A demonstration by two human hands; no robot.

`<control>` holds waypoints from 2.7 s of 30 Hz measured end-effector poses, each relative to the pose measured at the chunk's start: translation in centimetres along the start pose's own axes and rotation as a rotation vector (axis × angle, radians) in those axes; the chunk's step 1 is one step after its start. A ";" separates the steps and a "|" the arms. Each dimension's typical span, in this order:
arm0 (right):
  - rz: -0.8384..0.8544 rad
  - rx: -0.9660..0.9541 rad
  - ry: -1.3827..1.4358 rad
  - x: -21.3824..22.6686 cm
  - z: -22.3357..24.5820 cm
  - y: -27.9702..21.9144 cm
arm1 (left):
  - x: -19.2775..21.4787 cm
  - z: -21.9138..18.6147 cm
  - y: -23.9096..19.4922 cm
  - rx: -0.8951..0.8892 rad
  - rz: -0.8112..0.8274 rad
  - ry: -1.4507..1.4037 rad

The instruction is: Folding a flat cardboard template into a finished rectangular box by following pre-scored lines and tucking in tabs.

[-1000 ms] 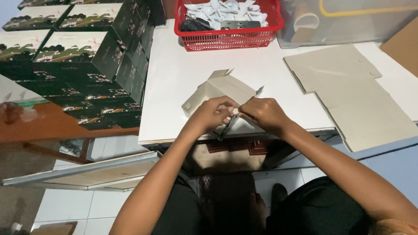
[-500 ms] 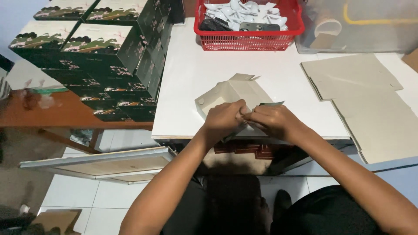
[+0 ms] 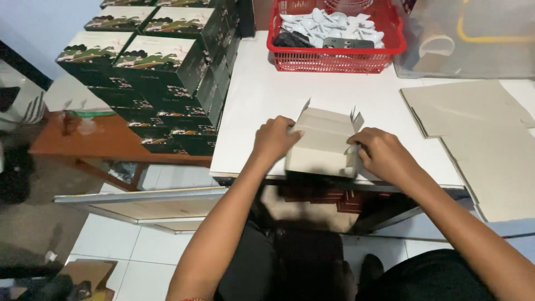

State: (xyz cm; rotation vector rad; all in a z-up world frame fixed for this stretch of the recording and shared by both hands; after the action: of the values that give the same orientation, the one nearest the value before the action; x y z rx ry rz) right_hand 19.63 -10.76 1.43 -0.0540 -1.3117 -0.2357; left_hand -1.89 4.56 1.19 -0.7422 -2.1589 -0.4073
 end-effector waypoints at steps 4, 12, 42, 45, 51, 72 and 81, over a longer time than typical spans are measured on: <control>-0.042 -0.046 0.070 -0.5 -1.8 0.5 | -2.5 0.7 0.6 -0.049 0.116 -0.122; -0.436 0.137 -0.188 -0.2 -3.6 -0.1 | -3.7 -0.7 0.5 -0.323 0.100 -0.547; -0.697 -0.065 0.936 2.0 -1.8 -0.7 | -9.6 -6.7 -3.3 -0.959 -0.178 -0.283; -0.721 -0.071 0.971 2.0 -3.0 -0.3 | -8.8 -7.6 -4.4 -1.034 -0.244 -0.295; -0.787 0.047 0.755 1.2 -1.3 -0.8 | -7.5 -7.5 -3.1 -0.691 -0.220 -0.455; -0.732 0.008 0.880 -2.4 2.4 0.0 | -7.3 -6.6 -2.2 -0.293 -0.226 -1.069; -0.714 0.043 0.757 -0.1 4.5 -0.6 | -7.0 -4.8 -1.0 -0.196 -0.169 -0.993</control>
State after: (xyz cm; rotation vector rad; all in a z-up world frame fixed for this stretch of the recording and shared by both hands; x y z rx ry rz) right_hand 15.17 -10.58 2.48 0.5059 -0.5329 -0.7530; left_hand 3.84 -1.25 -1.32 -1.0083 -3.1580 -0.3796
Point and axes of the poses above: each hand's wrist, its own y-axis towards the middle knuckle, its own x-axis out of the back of the hand, z = x × y, the point moved 1 cm from there along y, towards the middle knuckle, and after that the axes turned 5 degrees about -x, right-handed, at the moved point
